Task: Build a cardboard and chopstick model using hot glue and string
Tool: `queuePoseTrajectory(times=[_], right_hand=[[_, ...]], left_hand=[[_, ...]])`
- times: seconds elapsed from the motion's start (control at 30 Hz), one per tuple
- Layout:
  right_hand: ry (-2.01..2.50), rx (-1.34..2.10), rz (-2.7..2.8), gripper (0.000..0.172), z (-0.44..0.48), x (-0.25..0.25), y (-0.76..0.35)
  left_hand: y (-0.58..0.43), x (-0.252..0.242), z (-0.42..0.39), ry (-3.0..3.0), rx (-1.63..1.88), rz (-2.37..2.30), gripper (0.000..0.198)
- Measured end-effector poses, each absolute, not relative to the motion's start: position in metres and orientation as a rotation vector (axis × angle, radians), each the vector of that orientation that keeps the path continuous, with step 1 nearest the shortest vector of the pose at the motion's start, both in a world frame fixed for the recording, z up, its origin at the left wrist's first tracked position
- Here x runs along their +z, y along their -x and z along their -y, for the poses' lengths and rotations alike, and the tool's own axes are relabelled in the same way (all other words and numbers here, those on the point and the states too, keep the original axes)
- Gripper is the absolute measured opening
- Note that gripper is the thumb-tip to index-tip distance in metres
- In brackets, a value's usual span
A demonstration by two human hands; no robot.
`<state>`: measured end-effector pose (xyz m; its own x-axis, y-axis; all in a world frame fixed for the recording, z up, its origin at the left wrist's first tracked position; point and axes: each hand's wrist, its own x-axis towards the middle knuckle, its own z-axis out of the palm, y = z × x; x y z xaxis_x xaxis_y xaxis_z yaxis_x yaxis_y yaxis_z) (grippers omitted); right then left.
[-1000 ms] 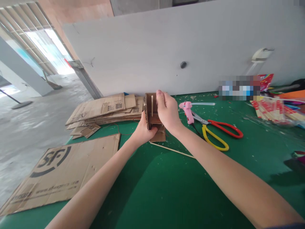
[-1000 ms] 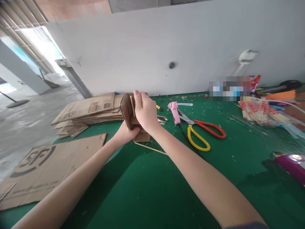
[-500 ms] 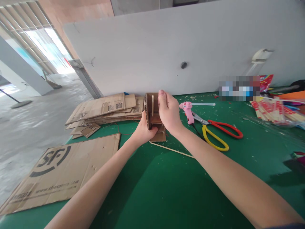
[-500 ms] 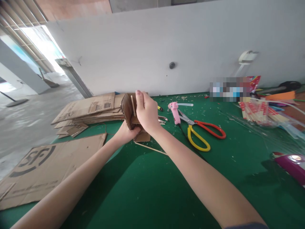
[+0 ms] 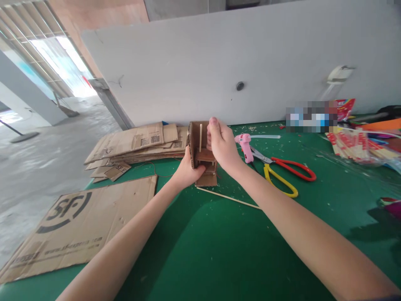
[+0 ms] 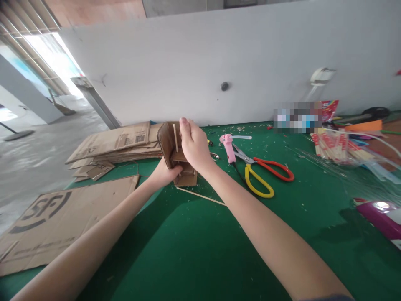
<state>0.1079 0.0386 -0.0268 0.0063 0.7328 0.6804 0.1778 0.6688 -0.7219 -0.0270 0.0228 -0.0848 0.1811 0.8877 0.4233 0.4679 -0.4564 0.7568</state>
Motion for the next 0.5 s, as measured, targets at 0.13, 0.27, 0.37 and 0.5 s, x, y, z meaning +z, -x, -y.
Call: queuePoseTrajectory(times=[0.13, 0.27, 0.37, 0.5], right_hand=[[0.766, 0.607, 1.641, 0.051, -0.042, -0.019, -0.128], [0.869, 0.529, 1.572, 0.048, -0.04, -0.013, -0.139], [0.943, 0.818, 1.579, 0.061, -0.034, -0.017, -0.138], [0.769, 1.143, 1.753, 0.077, -0.021, -0.036, -0.133]], left_hand=[[0.029, -0.078, -0.027, -1.758, 1.288, -1.206, 0.049], [0.037, -0.056, -0.029, -1.285, 1.449, -1.043, 0.043], [0.044, -0.042, -0.029, -0.967, 1.59, -0.961, 0.032], [0.047, -0.039, -0.026, -0.789, 1.591, -0.877, 0.021]])
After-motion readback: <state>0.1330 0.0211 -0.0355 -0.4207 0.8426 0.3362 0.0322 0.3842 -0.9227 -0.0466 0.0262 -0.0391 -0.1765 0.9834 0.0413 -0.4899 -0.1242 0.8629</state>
